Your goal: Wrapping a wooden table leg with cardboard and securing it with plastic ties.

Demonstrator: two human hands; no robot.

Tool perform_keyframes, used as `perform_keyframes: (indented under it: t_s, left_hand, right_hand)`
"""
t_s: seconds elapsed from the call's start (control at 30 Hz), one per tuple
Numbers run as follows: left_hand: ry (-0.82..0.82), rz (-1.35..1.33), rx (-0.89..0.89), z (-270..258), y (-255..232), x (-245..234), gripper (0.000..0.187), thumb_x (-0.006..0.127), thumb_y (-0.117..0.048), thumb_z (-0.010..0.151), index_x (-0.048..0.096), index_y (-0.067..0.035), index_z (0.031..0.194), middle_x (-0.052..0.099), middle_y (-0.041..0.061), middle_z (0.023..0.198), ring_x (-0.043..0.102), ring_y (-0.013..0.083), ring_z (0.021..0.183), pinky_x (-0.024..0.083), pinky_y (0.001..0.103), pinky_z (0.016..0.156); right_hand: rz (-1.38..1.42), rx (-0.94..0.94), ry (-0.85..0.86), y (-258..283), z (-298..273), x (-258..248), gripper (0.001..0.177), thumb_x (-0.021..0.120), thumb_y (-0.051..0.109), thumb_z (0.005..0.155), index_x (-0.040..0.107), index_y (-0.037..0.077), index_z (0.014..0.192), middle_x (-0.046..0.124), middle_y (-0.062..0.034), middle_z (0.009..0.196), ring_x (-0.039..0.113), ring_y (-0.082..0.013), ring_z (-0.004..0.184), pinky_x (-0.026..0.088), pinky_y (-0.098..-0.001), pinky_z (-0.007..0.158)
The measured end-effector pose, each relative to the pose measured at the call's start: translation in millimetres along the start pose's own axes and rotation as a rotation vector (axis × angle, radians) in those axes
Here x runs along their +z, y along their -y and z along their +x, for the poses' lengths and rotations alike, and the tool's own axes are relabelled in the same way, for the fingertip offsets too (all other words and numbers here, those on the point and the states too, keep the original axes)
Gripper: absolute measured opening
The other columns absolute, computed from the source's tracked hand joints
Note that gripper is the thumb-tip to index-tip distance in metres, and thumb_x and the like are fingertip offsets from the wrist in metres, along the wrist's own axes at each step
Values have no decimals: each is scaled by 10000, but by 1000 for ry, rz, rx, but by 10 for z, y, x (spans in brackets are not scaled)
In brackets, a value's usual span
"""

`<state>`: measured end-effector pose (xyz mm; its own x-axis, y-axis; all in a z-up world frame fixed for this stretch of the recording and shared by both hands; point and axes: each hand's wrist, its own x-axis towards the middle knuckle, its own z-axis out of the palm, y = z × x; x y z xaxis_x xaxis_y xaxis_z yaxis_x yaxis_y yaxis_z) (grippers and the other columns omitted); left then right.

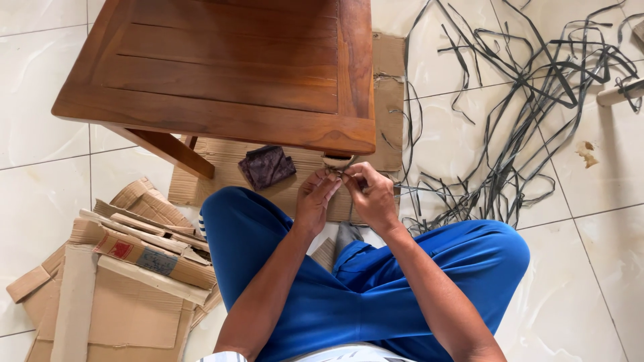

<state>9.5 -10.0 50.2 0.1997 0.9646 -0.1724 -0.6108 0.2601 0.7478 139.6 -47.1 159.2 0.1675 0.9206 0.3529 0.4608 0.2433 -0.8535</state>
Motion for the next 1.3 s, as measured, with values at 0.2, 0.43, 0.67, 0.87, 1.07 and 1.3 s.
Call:
perform_keyframes:
  t_s: [0.2, 0.43, 0.67, 0.87, 1.07, 1.3]
  left_hand:
    - [83, 128, 105, -17, -34, -66, 229, 771, -53, 919, 722, -37, 1141, 720, 90, 1019, 705, 223, 1061, 533, 450, 1050]
    - [125, 714, 423, -199, -513, 242, 207, 769, -4, 919, 778, -81, 1111, 773, 114, 1030, 747, 301, 1017, 592, 481, 910]
    - [161, 1050, 654, -272, -779, 355, 54, 764, -179, 954, 751, -161, 904, 693, 34, 818, 698, 260, 785, 574, 410, 747]
    - [217, 1030, 640, -302, -886, 412, 116, 671, -60, 982, 677, -101, 874, 649, 130, 697, 683, 349, 680, 564, 449, 659]
    - [163, 1086, 676, -265, -902, 332, 114, 660, -42, 977, 659, -101, 879, 632, 126, 648, 671, 335, 634, 551, 440, 618]
    - [191, 1069, 637, -278, -893, 336, 105, 663, -7, 951, 686, -104, 917, 658, 134, 652, 680, 334, 639, 547, 426, 630]
  right_hand:
    - [-212, -235, 100, -54, 18, -59, 97, 717, 84, 949, 708, 123, 1037, 624, -96, 769, 693, -350, 705, 551, -404, 602]
    - [-201, -266, 193, -7, 95, -198, 106, 705, 85, 947, 691, 143, 1035, 567, -79, 766, 670, -359, 696, 539, -407, 600]
    - [-266, -319, 283, 67, 139, -404, 159, 658, 34, 940, 678, 120, 1072, 588, -117, 792, 665, -404, 716, 539, -467, 608]
    - [-442, -366, 209, -133, 200, -368, 97, 657, 80, 961, 653, 153, 1025, 565, -56, 786, 679, -317, 707, 561, -398, 623]
    - [-476, -366, 108, -207, 328, -296, 83, 666, 56, 957, 644, 130, 986, 548, -41, 795, 676, -295, 713, 557, -383, 607]
    - [-424, -325, 31, -208, 290, -207, 75, 680, 56, 953, 675, 122, 988, 556, -65, 795, 676, -331, 730, 564, -417, 614]
